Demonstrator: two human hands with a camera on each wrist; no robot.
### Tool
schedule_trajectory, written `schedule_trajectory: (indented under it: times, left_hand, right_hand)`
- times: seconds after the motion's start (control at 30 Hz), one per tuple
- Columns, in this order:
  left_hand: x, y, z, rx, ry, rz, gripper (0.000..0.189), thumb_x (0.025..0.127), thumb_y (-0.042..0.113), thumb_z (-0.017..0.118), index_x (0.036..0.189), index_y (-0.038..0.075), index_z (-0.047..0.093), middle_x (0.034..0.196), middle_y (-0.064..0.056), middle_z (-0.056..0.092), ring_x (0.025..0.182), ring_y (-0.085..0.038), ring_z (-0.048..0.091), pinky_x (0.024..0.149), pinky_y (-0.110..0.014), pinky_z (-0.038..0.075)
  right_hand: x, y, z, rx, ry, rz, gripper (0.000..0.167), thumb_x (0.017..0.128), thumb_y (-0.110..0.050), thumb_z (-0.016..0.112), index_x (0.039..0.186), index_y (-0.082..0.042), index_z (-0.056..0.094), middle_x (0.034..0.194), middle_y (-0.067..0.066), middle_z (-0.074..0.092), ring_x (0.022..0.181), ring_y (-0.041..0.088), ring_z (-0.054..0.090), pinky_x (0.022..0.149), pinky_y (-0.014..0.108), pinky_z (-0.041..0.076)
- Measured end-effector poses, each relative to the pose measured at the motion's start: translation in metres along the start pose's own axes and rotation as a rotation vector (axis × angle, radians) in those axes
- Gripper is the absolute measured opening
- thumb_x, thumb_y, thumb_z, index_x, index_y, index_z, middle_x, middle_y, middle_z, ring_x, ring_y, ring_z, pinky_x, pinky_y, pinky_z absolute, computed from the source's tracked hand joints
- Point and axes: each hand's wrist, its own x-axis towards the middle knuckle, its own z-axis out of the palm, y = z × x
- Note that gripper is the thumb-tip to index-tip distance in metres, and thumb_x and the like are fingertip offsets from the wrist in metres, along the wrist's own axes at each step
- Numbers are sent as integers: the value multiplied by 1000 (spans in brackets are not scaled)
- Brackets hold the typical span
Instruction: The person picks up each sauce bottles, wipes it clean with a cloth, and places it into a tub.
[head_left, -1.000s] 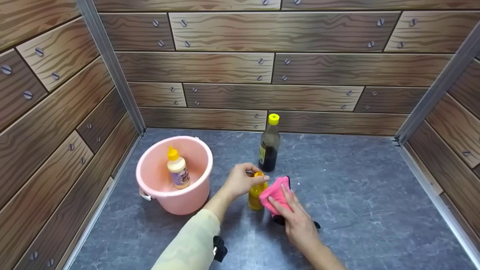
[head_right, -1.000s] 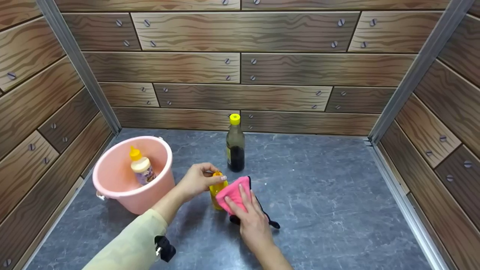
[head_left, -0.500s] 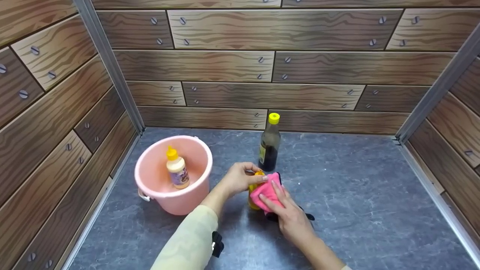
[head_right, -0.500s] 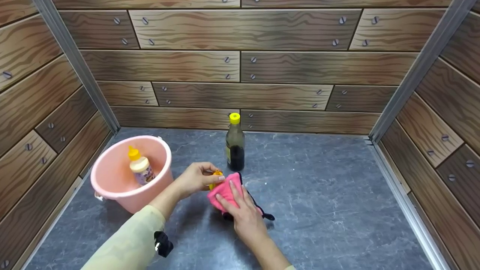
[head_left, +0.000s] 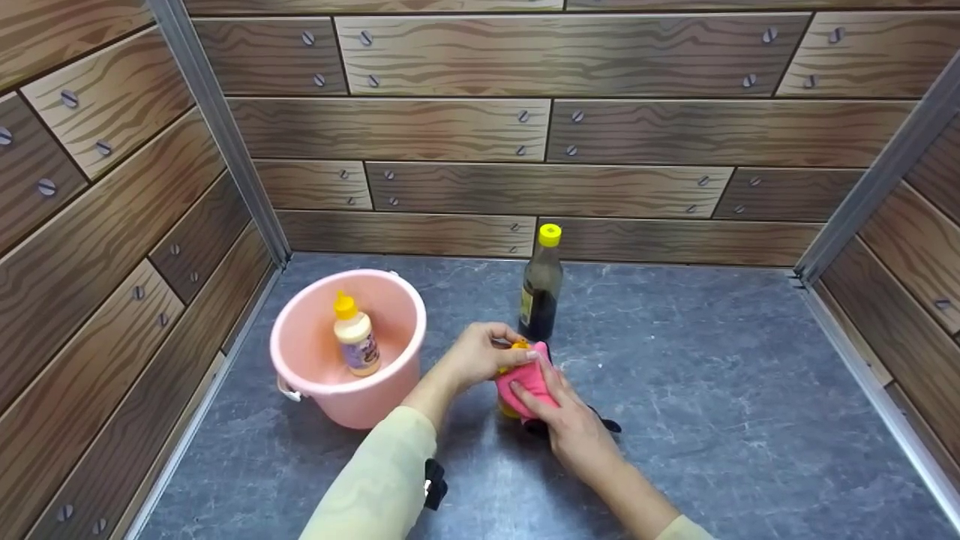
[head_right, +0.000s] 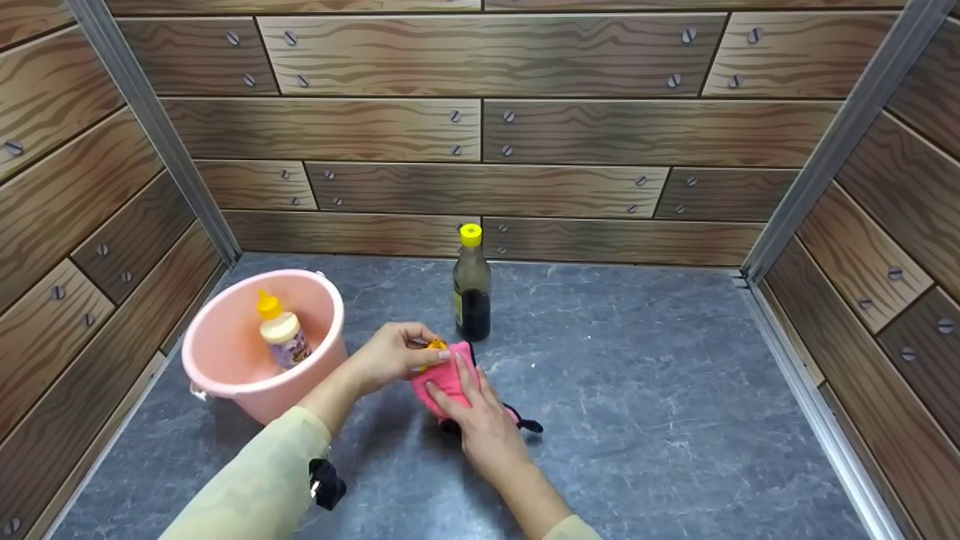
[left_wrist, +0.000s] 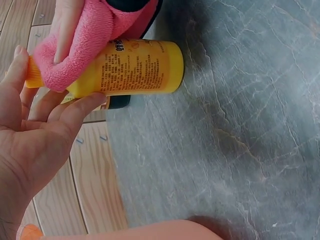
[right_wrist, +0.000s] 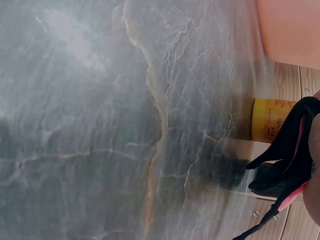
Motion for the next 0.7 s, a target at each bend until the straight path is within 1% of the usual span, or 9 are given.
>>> schedule_trajectory:
  times: [0.1,0.17,0.37,0.57,0.7]
  left_hand:
    - [1,0,0,-2,-2,-3,17,93,18,85,100,5,77,94,-7,78,82,-14,71,67,-26,59]
    - [1,1,0,0,0,-4,16,93,19,85,100,6,78,94,-7,78,83,-15,71,68,-27,59]
    - [3,2,-1,32,6,-14,17,92,23,86,100,10,79,96,-4,77,86,-16,70,71,-28,59]
    - [2,0,0,40,16,2,19,92,22,87,99,8,78,94,-5,77,85,-15,71,69,-27,59]
    - [1,-2,1,32,21,-4,18,92,21,87,98,7,78,94,-5,77,84,-15,71,68,-27,59]
  right_hand:
    - [-1,0,1,6,2,5,75,85,11,78,147,-29,65,165,23,38,139,49,51,103,59,52]
    - [-1,1,2,19,2,10,76,85,13,76,147,-29,65,166,22,36,141,48,50,105,59,50]
    - [-2,0,4,24,16,12,73,86,11,76,147,-27,65,167,24,35,141,48,49,104,59,50]
    - [-4,-2,6,7,22,28,80,79,18,77,146,-26,67,166,24,35,138,50,51,103,58,51]
    - [-8,-4,9,-9,19,48,80,79,16,78,145,-27,67,166,24,36,137,51,52,101,58,53]
